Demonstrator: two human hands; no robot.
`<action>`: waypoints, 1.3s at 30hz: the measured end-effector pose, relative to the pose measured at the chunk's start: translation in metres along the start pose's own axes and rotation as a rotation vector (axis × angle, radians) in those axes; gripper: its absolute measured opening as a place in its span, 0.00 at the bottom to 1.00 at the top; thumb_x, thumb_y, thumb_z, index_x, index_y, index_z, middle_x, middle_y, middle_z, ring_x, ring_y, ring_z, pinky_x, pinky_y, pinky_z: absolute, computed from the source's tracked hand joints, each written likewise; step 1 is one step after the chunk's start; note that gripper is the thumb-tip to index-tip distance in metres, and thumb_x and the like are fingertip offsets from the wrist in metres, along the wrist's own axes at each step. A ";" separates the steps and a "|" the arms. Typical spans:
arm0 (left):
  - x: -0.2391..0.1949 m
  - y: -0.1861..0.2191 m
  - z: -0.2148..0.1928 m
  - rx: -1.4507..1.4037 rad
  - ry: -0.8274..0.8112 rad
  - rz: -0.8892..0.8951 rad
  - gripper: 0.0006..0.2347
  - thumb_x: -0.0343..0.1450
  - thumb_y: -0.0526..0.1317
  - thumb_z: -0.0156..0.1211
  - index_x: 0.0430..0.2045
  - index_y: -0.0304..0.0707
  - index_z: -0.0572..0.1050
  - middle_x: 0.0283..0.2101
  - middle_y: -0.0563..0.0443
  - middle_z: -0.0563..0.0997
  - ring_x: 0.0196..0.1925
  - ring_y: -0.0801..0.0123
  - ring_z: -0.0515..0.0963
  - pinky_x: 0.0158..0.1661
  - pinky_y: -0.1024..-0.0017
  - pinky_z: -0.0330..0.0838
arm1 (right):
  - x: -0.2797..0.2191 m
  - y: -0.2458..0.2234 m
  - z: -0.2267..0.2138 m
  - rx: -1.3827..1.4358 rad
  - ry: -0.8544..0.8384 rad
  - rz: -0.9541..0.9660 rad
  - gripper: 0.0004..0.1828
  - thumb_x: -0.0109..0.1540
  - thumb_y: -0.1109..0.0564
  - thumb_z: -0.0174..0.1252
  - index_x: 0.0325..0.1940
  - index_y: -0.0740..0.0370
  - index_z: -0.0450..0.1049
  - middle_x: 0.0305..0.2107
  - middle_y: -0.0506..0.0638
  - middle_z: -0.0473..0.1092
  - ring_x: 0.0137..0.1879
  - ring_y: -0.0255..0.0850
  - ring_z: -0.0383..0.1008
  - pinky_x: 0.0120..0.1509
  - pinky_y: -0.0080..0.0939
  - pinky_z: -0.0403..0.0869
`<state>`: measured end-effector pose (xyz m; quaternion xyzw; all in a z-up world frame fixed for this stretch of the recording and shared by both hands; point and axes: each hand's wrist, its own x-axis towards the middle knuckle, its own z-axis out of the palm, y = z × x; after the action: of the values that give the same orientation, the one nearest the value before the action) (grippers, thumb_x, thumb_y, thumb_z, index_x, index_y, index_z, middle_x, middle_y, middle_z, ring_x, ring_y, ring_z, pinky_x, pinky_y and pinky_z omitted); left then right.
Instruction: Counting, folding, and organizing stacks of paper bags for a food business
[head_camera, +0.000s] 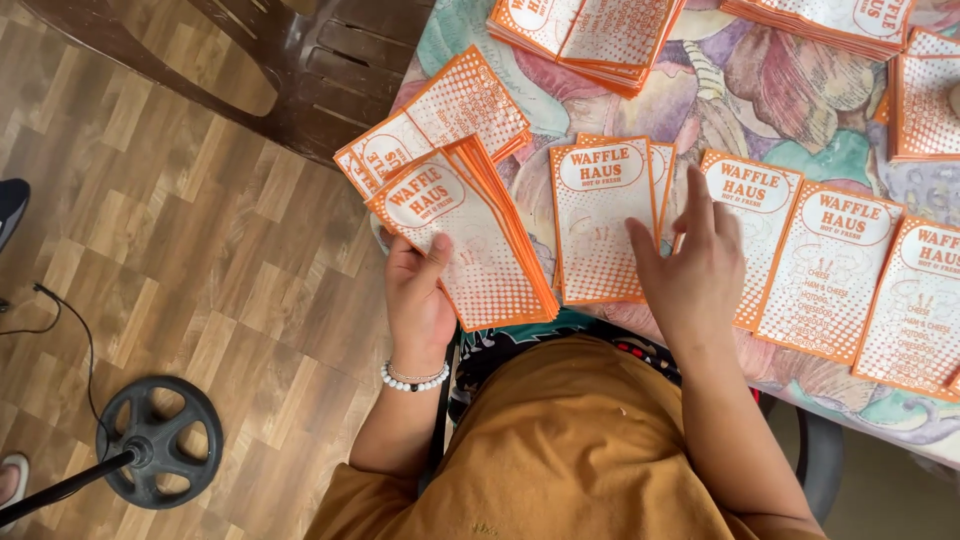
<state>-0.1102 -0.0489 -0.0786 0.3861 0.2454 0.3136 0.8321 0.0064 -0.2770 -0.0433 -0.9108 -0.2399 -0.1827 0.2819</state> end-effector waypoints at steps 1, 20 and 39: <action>0.000 -0.007 0.000 0.001 0.001 0.001 0.14 0.70 0.32 0.66 0.49 0.33 0.73 0.43 0.49 0.81 0.48 0.69 0.83 0.51 0.66 0.80 | 0.002 -0.008 -0.007 0.002 0.000 -0.001 0.35 0.61 0.60 0.74 0.68 0.79 0.70 0.29 0.63 0.71 0.39 0.60 0.74 0.41 0.61 0.74; -0.016 -0.005 0.025 0.023 -0.016 0.009 0.12 0.66 0.29 0.71 0.40 0.33 0.77 0.33 0.53 0.81 0.40 0.76 0.82 0.46 0.72 0.80 | -0.006 0.007 0.008 0.932 -0.072 0.584 0.07 0.65 0.62 0.70 0.44 0.68 0.81 0.20 0.49 0.73 0.32 0.27 0.71 0.43 0.31 0.78; -0.006 -0.010 0.026 -0.033 -0.064 0.016 0.11 0.67 0.30 0.71 0.40 0.37 0.76 0.34 0.57 0.81 0.43 0.75 0.83 0.49 0.70 0.80 | 0.003 -0.032 -0.010 0.923 -0.391 0.191 0.20 0.59 0.64 0.69 0.55 0.73 0.77 0.40 0.66 0.78 0.52 0.59 0.79 0.55 0.58 0.78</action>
<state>-0.0943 -0.0712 -0.0698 0.3842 0.2102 0.3117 0.8433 -0.0102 -0.2589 -0.0210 -0.7264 -0.2597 0.1428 0.6201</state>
